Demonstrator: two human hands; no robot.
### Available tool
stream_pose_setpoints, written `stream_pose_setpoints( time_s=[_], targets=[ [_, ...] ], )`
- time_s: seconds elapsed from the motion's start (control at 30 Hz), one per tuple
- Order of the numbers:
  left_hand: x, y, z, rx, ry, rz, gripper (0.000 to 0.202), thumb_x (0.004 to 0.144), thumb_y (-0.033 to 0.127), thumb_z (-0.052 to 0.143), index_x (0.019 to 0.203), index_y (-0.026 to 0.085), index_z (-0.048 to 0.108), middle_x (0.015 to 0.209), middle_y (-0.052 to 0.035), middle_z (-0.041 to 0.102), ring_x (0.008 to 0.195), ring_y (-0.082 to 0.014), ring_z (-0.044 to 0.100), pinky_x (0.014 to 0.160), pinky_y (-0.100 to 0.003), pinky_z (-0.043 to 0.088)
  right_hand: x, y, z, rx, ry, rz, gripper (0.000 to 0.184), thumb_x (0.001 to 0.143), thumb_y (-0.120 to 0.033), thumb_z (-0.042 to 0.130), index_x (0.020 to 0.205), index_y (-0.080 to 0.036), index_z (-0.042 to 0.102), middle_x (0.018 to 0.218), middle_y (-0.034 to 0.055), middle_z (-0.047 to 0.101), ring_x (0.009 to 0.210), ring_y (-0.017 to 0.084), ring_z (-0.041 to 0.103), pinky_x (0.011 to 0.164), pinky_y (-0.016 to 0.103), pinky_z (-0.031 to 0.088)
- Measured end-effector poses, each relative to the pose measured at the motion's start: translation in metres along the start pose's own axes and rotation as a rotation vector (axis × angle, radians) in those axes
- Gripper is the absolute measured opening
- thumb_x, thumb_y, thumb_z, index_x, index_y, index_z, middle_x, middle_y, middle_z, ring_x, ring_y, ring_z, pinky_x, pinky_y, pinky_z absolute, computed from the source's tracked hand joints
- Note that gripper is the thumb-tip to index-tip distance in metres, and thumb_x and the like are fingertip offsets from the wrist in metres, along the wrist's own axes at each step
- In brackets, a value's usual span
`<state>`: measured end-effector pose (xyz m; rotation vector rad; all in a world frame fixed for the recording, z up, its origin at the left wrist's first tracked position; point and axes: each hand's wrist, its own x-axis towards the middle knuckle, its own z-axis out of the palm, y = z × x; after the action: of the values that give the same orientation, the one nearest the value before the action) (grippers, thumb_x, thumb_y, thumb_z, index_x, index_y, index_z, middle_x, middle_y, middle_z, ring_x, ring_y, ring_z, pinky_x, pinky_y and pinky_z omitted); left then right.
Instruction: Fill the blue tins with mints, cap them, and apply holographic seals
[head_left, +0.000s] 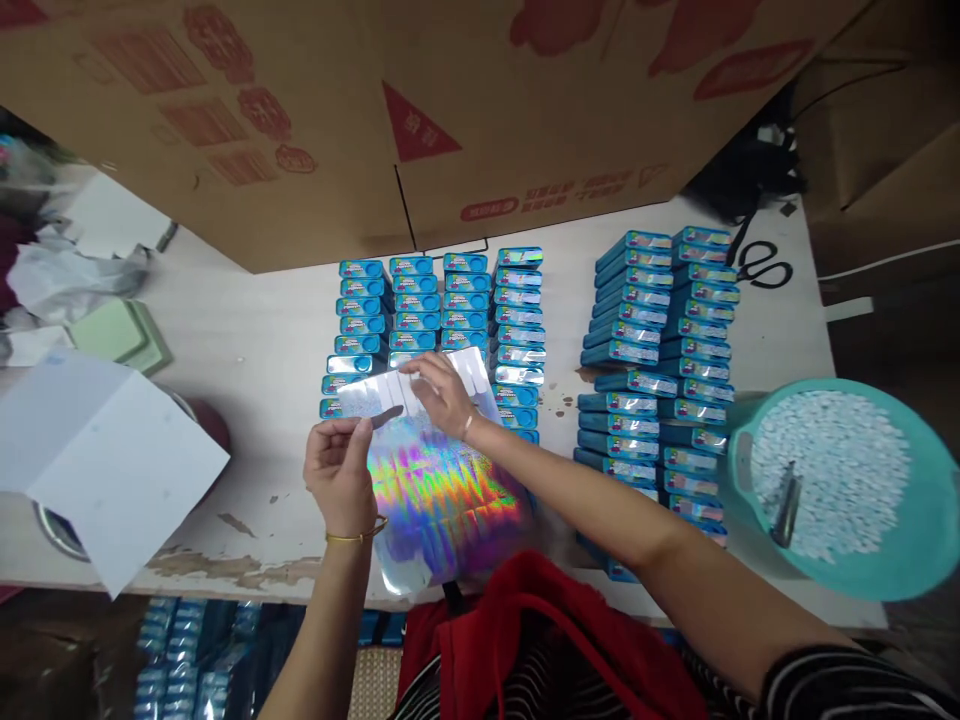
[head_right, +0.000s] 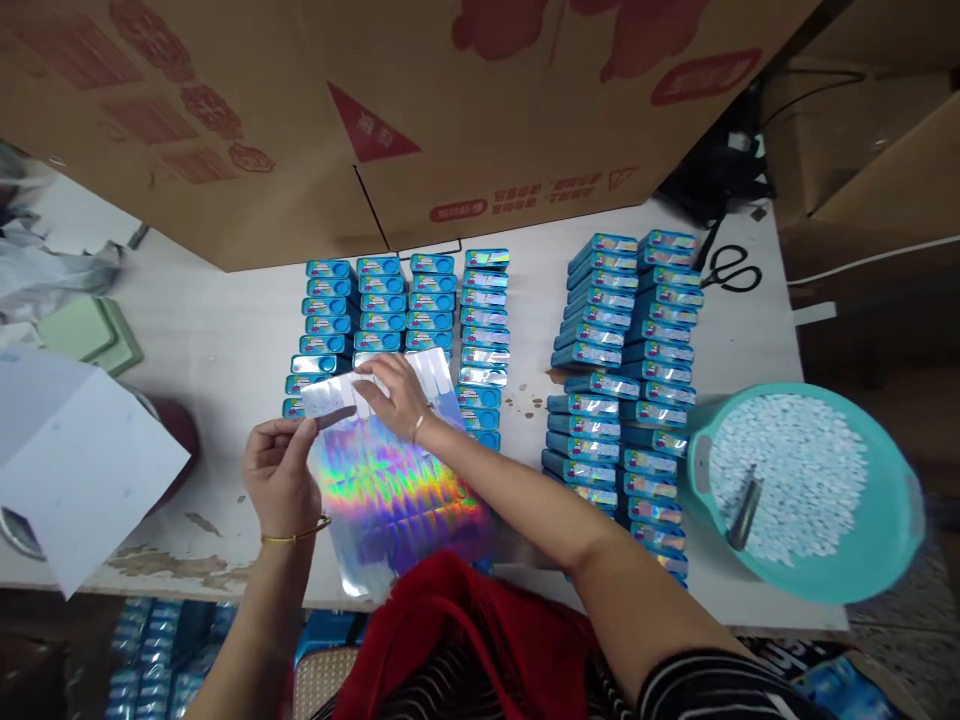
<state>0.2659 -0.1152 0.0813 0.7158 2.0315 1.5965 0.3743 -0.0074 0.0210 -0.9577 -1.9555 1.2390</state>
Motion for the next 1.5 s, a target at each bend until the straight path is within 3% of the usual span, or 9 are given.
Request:
stream_pose_setpoints(
  time_s=[0.13, 0.23, 0.47, 0.6, 0.77, 1.07, 1.33, 1.43, 1.5],
  targets=[
    [-0.012, 0.002, 0.030, -0.180, -0.028, -0.199, 0.025, 0.064, 0.030, 0.075, 0.073, 0.018, 0.054, 0.067, 0.0030, 0.057, 0.065, -0.0096, 0.054, 0.068, -0.023, 0.043, -0.049, -0.015, -0.017, 0.413, 0.071, 0.281, 0.046, 0.086, -0.062, 0.048, 0.090, -0.018, 0.062, 0.083, 0.0031, 0.062, 0.078, 0.015, 0.055, 0.073, 0.029, 0.045],
    [-0.024, -0.005, 0.055, -0.207, -0.102, -0.309, 0.027, 0.061, 0.031, 0.076, 0.072, 0.018, 0.054, 0.064, 0.0036, 0.055, 0.061, -0.0088, 0.052, 0.065, -0.023, 0.043, -0.074, -0.010, -0.031, 0.563, 0.152, 0.441, 0.040, 0.078, -0.059, 0.060, 0.074, -0.019, 0.056, 0.066, -0.0011, 0.057, 0.064, 0.013, 0.051, 0.062, 0.026, 0.043],
    [-0.048, -0.022, 0.117, -0.176, -0.288, -0.359, 0.029, 0.056, 0.035, 0.079, 0.067, 0.017, 0.058, 0.063, 0.0017, 0.059, 0.061, -0.0101, 0.054, 0.063, -0.023, 0.043, -0.104, 0.025, -0.092, 0.457, 0.417, 0.523, 0.038, 0.080, -0.057, 0.057, 0.070, -0.021, 0.052, 0.061, -0.0035, 0.048, 0.058, 0.012, 0.044, 0.058, 0.025, 0.038],
    [-0.057, -0.019, 0.142, -0.203, -0.330, -0.337, 0.026, 0.059, 0.033, 0.077, 0.068, 0.017, 0.060, 0.064, 0.0012, 0.060, 0.062, -0.0098, 0.055, 0.064, -0.023, 0.044, -0.110, 0.038, -0.108, 0.476, 0.512, 0.585, 0.043, 0.080, -0.063, 0.052, 0.070, -0.021, 0.052, 0.062, -0.0027, 0.050, 0.059, 0.012, 0.045, 0.058, 0.026, 0.039],
    [-0.056, -0.030, 0.154, -0.120, -0.349, -0.292, 0.026, 0.063, 0.034, 0.075, 0.070, 0.016, 0.058, 0.064, 0.0014, 0.059, 0.061, -0.0099, 0.053, 0.062, -0.023, 0.043, -0.108, 0.044, -0.109, 0.540, 0.530, 0.644, 0.042, 0.072, -0.060, 0.062, 0.074, -0.020, 0.052, 0.062, -0.0041, 0.051, 0.058, 0.011, 0.045, 0.058, 0.024, 0.039],
    [-0.052, -0.043, 0.166, 0.536, -0.311, 0.192, 0.009, 0.076, 0.028, 0.065, 0.075, 0.019, 0.063, 0.091, -0.0047, 0.059, 0.094, -0.0215, 0.054, 0.088, -0.037, 0.038, -0.096, 0.074, -0.117, 0.312, 0.502, 0.656, 0.031, 0.071, -0.049, 0.060, 0.066, -0.020, 0.050, 0.056, -0.0041, 0.047, 0.052, 0.011, 0.041, 0.052, 0.025, 0.033],
    [-0.053, -0.043, 0.170, 0.803, -0.331, 0.236, 0.011, 0.078, 0.029, 0.063, 0.082, 0.019, 0.062, 0.102, -0.0091, 0.057, 0.102, -0.0291, 0.050, 0.083, -0.042, 0.033, -0.098, 0.094, -0.113, 0.182, 0.410, 0.715, 0.022, 0.076, -0.038, 0.058, 0.066, -0.020, 0.050, 0.052, -0.0051, 0.046, 0.051, 0.011, 0.042, 0.053, 0.025, 0.034],
    [-0.050, -0.043, 0.170, 0.808, -0.302, 0.224, 0.035, 0.073, 0.033, 0.068, 0.102, 0.017, 0.056, 0.108, -0.0108, 0.056, 0.105, -0.0303, 0.049, 0.084, -0.042, 0.035, -0.105, 0.095, -0.108, 0.158, 0.451, 0.706, 0.017, 0.079, -0.035, 0.056, 0.079, -0.019, 0.057, 0.059, -0.0034, 0.052, 0.055, 0.013, 0.047, 0.057, 0.026, 0.040],
    [-0.048, -0.042, 0.170, 0.802, -0.287, 0.211, 0.050, 0.069, 0.034, 0.071, 0.111, 0.015, 0.051, 0.112, -0.0124, 0.055, 0.108, -0.0312, 0.048, 0.087, -0.044, 0.035, -0.113, 0.087, -0.104, 0.111, 0.508, 0.618, 0.025, 0.086, -0.037, 0.050, 0.098, -0.018, 0.061, 0.078, 0.0025, 0.062, 0.071, 0.016, 0.056, 0.068, 0.029, 0.046]
  ],
)
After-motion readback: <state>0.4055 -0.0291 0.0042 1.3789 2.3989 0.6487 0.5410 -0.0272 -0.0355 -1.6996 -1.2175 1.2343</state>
